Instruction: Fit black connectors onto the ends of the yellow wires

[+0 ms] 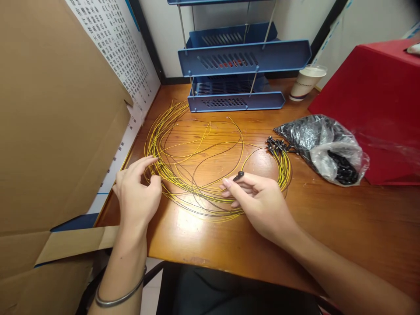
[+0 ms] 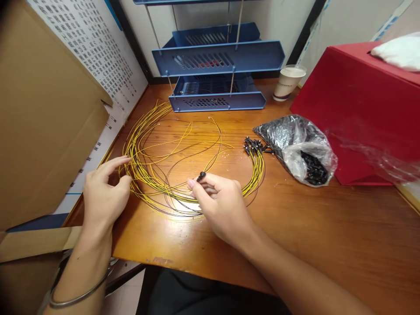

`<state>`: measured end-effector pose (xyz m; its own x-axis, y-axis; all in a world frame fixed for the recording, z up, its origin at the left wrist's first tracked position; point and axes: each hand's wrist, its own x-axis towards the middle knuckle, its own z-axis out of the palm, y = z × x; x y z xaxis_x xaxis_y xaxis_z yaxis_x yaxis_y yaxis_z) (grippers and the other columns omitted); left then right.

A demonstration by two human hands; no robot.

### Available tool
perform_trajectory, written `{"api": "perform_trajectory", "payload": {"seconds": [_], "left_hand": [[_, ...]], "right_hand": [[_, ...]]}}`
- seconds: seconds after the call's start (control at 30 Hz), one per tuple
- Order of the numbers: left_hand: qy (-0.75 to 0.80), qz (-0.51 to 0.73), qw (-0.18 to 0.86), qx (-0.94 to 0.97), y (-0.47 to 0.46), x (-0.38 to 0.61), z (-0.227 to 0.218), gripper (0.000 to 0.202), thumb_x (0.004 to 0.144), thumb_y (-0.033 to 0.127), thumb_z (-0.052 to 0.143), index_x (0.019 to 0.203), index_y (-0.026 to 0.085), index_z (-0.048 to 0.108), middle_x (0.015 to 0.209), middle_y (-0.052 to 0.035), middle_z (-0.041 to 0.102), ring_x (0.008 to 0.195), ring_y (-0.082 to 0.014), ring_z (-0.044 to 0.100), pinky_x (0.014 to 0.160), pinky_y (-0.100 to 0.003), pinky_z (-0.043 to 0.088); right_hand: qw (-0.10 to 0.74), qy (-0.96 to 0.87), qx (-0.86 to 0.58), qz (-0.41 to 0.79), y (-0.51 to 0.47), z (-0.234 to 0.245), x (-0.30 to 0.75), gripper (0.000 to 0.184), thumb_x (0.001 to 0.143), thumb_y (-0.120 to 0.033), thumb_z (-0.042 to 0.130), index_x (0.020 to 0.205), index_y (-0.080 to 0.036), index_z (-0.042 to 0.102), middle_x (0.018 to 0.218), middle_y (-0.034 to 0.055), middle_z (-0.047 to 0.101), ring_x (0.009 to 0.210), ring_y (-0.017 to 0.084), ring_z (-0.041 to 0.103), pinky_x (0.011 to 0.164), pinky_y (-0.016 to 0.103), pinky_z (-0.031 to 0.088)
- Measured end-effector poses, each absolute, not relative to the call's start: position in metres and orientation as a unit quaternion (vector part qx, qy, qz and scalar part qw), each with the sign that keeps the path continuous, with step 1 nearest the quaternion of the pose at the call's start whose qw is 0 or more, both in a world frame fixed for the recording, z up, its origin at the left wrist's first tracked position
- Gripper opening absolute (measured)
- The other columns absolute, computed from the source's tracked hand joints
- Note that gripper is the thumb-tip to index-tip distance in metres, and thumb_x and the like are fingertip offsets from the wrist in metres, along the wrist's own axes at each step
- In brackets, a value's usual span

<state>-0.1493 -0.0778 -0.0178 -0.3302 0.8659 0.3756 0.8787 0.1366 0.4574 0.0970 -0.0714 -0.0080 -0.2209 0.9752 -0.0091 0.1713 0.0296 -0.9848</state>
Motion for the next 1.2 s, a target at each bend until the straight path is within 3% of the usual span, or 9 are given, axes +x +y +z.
{"api": "perform_trajectory", "payload": {"seconds": [0.07, 0.23, 0.53, 0.8, 1.2], "left_hand": [[-0.768, -0.308, 0.022, -0.561, -0.0777, -0.1491, -0.0193, 0.041, 0.081, 0.017, 0.055, 0.117, 0.029, 0.069, 0.126, -0.005, 0.067, 0.12, -0.0346, 0.052, 0.104, -0.058, 0.036], [-0.802, -0.223, 0.014, -0.554, -0.0762, -0.1433, -0.0194, 0.04, 0.08, 0.026, 0.058, 0.118, 0.028, 0.069, 0.128, -0.012, 0.06, 0.122, -0.0437, 0.047, 0.099, -0.066, 0.036], [-0.801, -0.234, -0.003, -0.551, -0.0754, -0.1406, -0.0179, 0.013, 0.083, 0.03, 0.059, 0.092, 0.024, 0.067, 0.119, -0.0111, 0.064, 0.118, -0.0415, 0.049, 0.097, -0.065, 0.039], [-0.795, -0.231, -0.001, -0.56, -0.0756, -0.1426, -0.022, 0.02, 0.089, 0.035, 0.056, 0.095, 0.024, 0.07, 0.108, -0.0116, 0.067, 0.106, -0.0376, 0.054, 0.09, -0.056, 0.041], [-0.799, -0.204, 0.001, -0.565, -0.0754, -0.1424, -0.0212, 0.023, 0.093, 0.041, 0.054, 0.096, 0.022, 0.067, 0.108, -0.013, 0.066, 0.107, -0.0371, 0.055, 0.088, -0.053, 0.043]], "right_hand": [[0.397, -0.599, -0.485, 0.499, -0.0716, -0.0083, 0.0984, 0.029, 0.092, -0.04, 0.064, 0.079, -0.014, 0.071, 0.075, 0.0071, 0.072, 0.067, 0.019, 0.069, 0.057, 0.029, 0.056], [0.393, -0.61, -0.479, 0.494, -0.0716, -0.0087, 0.099, 0.029, 0.093, -0.039, 0.063, 0.079, -0.014, 0.07, 0.074, 0.0067, 0.072, 0.067, 0.018, 0.068, 0.057, 0.028, 0.054], [0.385, -0.62, -0.472, 0.495, -0.0728, -0.0076, 0.0977, 0.029, 0.093, -0.038, 0.062, 0.076, -0.016, 0.067, 0.072, 0.0054, 0.069, 0.064, 0.017, 0.066, 0.058, 0.028, 0.052], [0.377, -0.63, -0.467, 0.492, -0.0726, -0.0069, 0.0989, 0.032, 0.092, -0.045, 0.063, 0.08, -0.016, 0.069, 0.072, 0.0055, 0.068, 0.059, 0.016, 0.063, 0.052, 0.028, 0.05], [0.367, -0.642, -0.474, 0.478, -0.0719, -0.0079, 0.1, 0.032, 0.094, -0.045, 0.061, 0.083, -0.016, 0.07, 0.073, 0.0053, 0.068, 0.059, 0.016, 0.063, 0.054, 0.028, 0.05]]}}
